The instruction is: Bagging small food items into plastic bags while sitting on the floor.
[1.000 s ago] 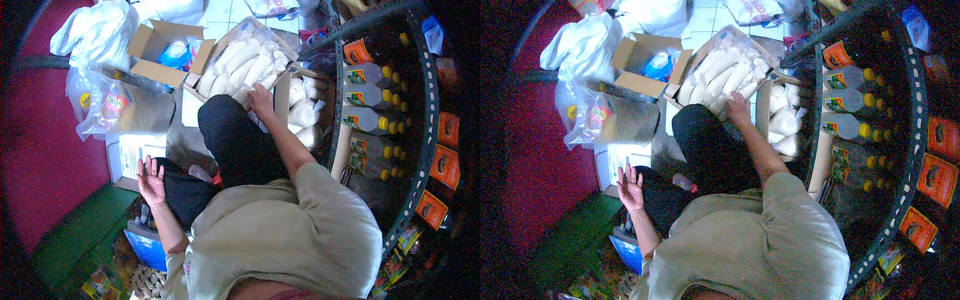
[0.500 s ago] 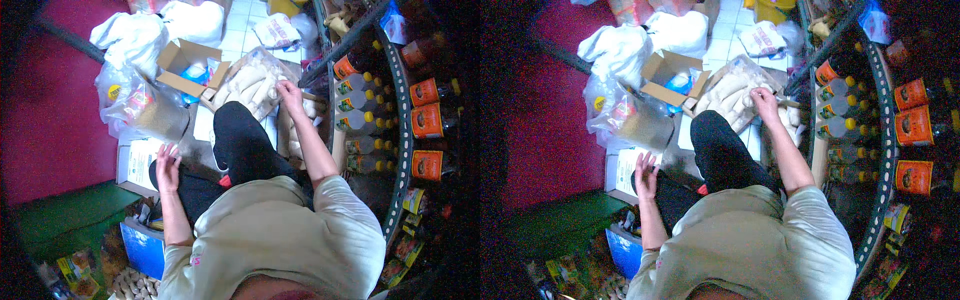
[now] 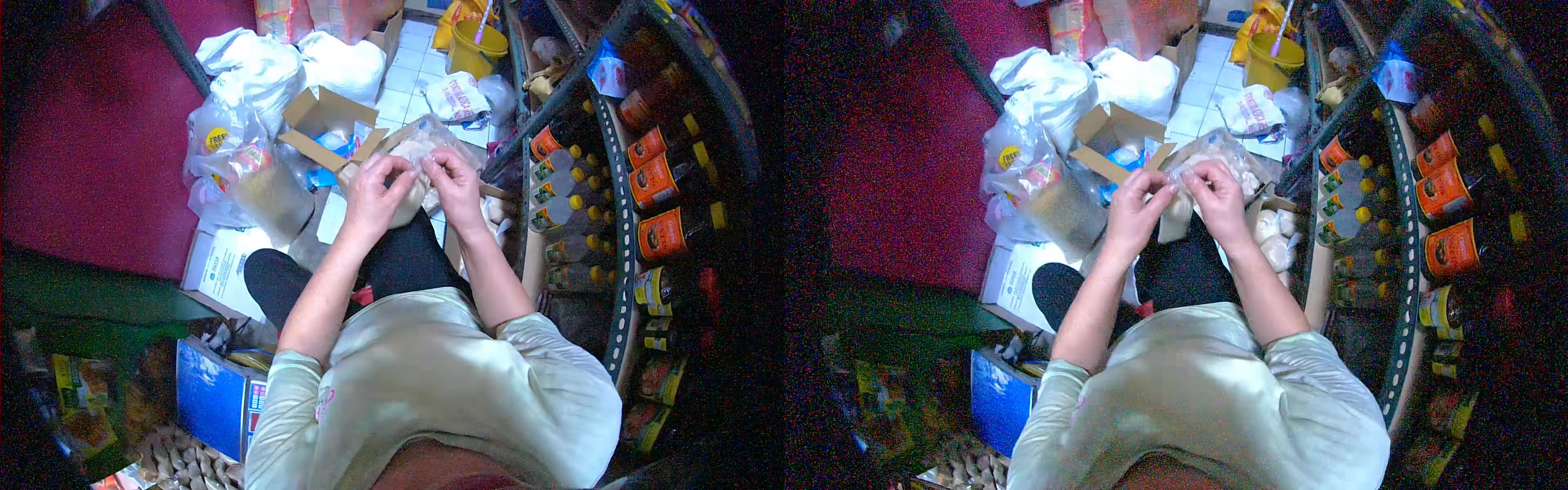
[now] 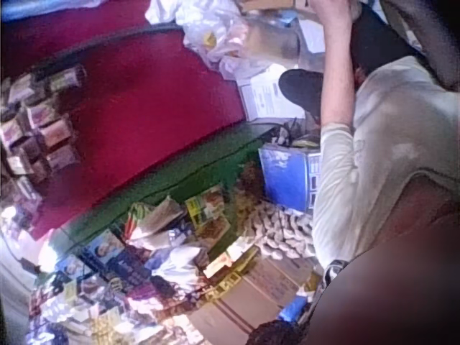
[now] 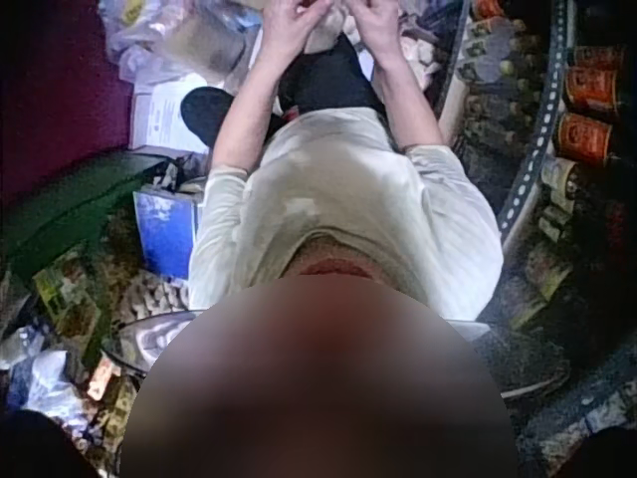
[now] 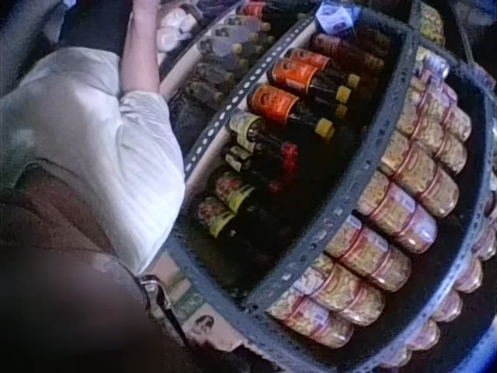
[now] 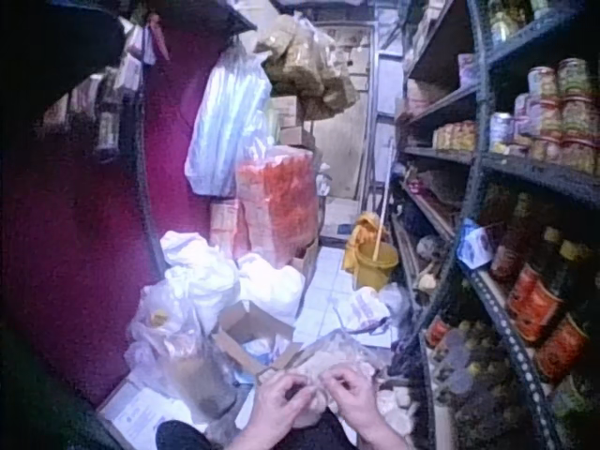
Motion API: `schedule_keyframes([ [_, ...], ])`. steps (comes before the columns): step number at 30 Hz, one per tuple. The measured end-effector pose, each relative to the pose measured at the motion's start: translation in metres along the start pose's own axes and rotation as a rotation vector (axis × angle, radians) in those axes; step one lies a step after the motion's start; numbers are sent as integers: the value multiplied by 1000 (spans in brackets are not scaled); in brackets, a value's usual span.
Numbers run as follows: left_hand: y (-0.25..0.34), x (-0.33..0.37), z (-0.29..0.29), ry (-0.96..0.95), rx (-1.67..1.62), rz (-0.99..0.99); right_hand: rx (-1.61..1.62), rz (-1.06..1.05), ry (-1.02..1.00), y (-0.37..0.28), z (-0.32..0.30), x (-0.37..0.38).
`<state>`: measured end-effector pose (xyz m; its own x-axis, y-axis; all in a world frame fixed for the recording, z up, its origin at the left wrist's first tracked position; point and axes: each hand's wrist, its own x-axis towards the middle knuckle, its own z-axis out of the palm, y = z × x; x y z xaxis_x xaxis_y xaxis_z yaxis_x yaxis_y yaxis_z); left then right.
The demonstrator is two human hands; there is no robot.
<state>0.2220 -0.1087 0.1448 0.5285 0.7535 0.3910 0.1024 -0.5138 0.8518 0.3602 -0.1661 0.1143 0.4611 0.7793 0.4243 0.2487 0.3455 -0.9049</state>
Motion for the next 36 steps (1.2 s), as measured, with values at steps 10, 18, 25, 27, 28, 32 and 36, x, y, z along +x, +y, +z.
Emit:
schedule_keyframes([
  [10,2,-10,-15,4,47,46,-38,-22,-13,-9,-7,-15],
  [18,-4,3,-15,1,98,120,-146,-27,-158,-22,-24,0],
  [25,-3,11,-18,-35,195,238,-190,47,-553,-39,-13,27],
  [27,-3,14,-25,-146,213,191,-257,-20,-576,-44,-16,34],
  [28,-6,12,-26,-146,216,187,-321,-93,-588,-50,-16,38],
  [32,-29,6,-26,-201,-575,-146,-263,-154,-616,-53,-15,46],
  [36,-33,10,-15,-345,-335,-5,-436,-375,-672,-44,-6,49],
])
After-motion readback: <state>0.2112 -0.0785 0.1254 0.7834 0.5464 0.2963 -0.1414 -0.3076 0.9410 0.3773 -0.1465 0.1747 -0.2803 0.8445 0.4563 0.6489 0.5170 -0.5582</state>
